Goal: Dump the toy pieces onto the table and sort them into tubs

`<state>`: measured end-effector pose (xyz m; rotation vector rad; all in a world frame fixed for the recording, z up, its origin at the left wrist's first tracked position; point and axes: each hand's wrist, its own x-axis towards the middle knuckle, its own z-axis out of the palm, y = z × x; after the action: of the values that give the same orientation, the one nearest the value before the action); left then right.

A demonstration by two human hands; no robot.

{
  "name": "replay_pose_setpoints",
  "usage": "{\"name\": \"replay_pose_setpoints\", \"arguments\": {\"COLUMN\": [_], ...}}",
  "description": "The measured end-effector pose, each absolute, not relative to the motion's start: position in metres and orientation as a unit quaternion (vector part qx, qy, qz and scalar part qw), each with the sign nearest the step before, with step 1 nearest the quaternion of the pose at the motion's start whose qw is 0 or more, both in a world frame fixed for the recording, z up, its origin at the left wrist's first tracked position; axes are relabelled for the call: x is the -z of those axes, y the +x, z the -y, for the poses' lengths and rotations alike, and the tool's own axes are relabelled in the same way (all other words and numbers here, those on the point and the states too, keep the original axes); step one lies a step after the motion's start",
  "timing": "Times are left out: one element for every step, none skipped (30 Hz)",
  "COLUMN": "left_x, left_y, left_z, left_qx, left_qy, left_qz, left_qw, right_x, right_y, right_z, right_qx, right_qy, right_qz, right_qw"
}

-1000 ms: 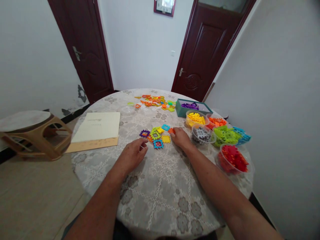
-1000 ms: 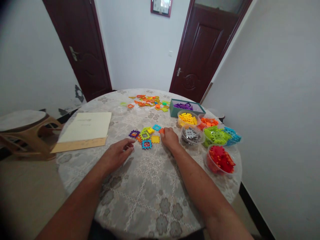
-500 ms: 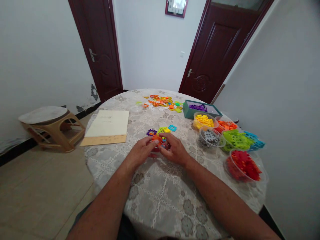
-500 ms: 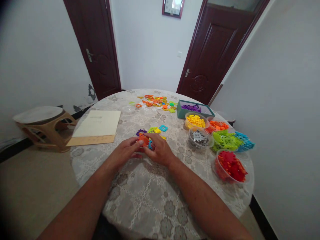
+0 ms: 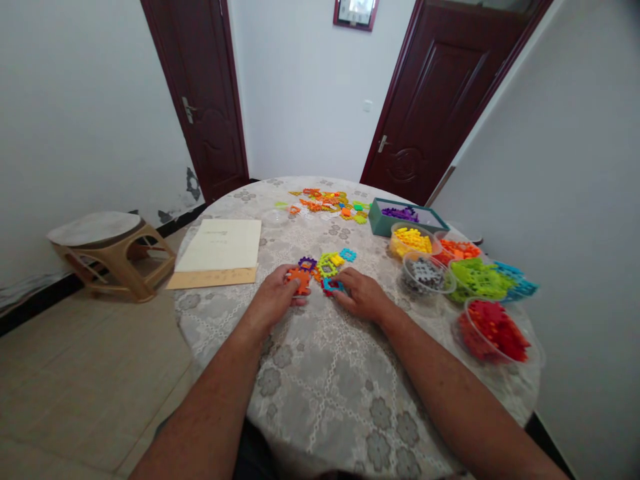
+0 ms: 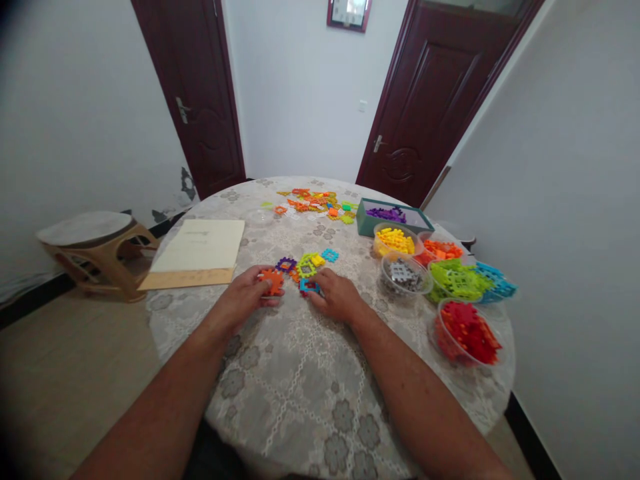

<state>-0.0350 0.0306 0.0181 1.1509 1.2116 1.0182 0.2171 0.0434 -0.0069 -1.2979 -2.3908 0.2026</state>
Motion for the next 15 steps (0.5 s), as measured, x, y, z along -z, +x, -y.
{"name": "replay_pose_setpoints", "arguments": {"left_x": [-0.015,-0.011,-0.008,-0.005,-0.003,-0.002,-0.002,-0.003,-0.005,-0.006,-0.008,-0.009,-0.010,-0.010,-0.009], "left_y": [-0.036,-0.036,-0.036,-0.036,-0.036,-0.035,-0.034,-0.033,-0.032,-0.031,-0.029,-0.028,-0.027,-0.026,-0.025], "left_z": [-0.031,-0.032,-0.032,-0.032,-0.031,-0.030,-0.028,-0.026,-0.024,-0.022,-0.021,-0.020,-0.019,-0.019,-0.019], "left_qx": [-0.423,-0.409,-0.393,-0.376,-0.359,-0.344,-0.331,-0.320,-0.309,-0.299,-0.291,-0.283,-0.277,-0.273,-0.272], "left_qy": [0.503,0.519,0.534,0.553,0.576,0.604,0.634,0.663,0.688,0.707,0.719,0.727,0.733,0.737,0.740], "left_qz": [-0.515,-0.518,-0.524,-0.530,-0.534,-0.537,-0.540,-0.540,-0.538,-0.535,-0.533,-0.530,-0.529,-0.530,-0.532], "left_qw": [0.551,0.543,0.534,0.522,0.505,0.478,0.444,0.408,0.376,0.353,0.339,0.331,0.325,0.317,0.309], "right_x": [0.009,0.011,0.014,0.016,0.019,0.021,0.022,0.023,0.024,0.024,0.024,0.024,0.023,0.022,0.021], "right_y": [0.216,0.216,0.216,0.218,0.220,0.222,0.225,0.229,0.233,0.236,0.239,0.242,0.244,0.246,0.246], "right_z": [-0.045,-0.047,-0.050,-0.053,-0.056,-0.059,-0.062,-0.066,-0.069,-0.073,-0.078,-0.082,-0.088,-0.093,-0.100], "right_qx": [-0.082,-0.092,-0.103,-0.116,-0.131,-0.148,-0.165,-0.180,-0.189,-0.192,-0.191,-0.189,-0.186,-0.185,-0.185], "right_qy": [-0.471,-0.484,-0.505,-0.530,-0.555,-0.577,-0.594,-0.607,-0.617,-0.627,-0.638,-0.650,-0.661,-0.670,-0.676], "right_qz": [0.848,0.831,0.806,0.774,0.738,0.702,0.670,0.644,0.625,0.612,0.604,0.600,0.597,0.597,0.598], "right_qw": [0.228,0.257,0.291,0.326,0.361,0.390,0.414,0.429,0.439,0.442,0.437,0.427,0.414,0.401,0.388]}}
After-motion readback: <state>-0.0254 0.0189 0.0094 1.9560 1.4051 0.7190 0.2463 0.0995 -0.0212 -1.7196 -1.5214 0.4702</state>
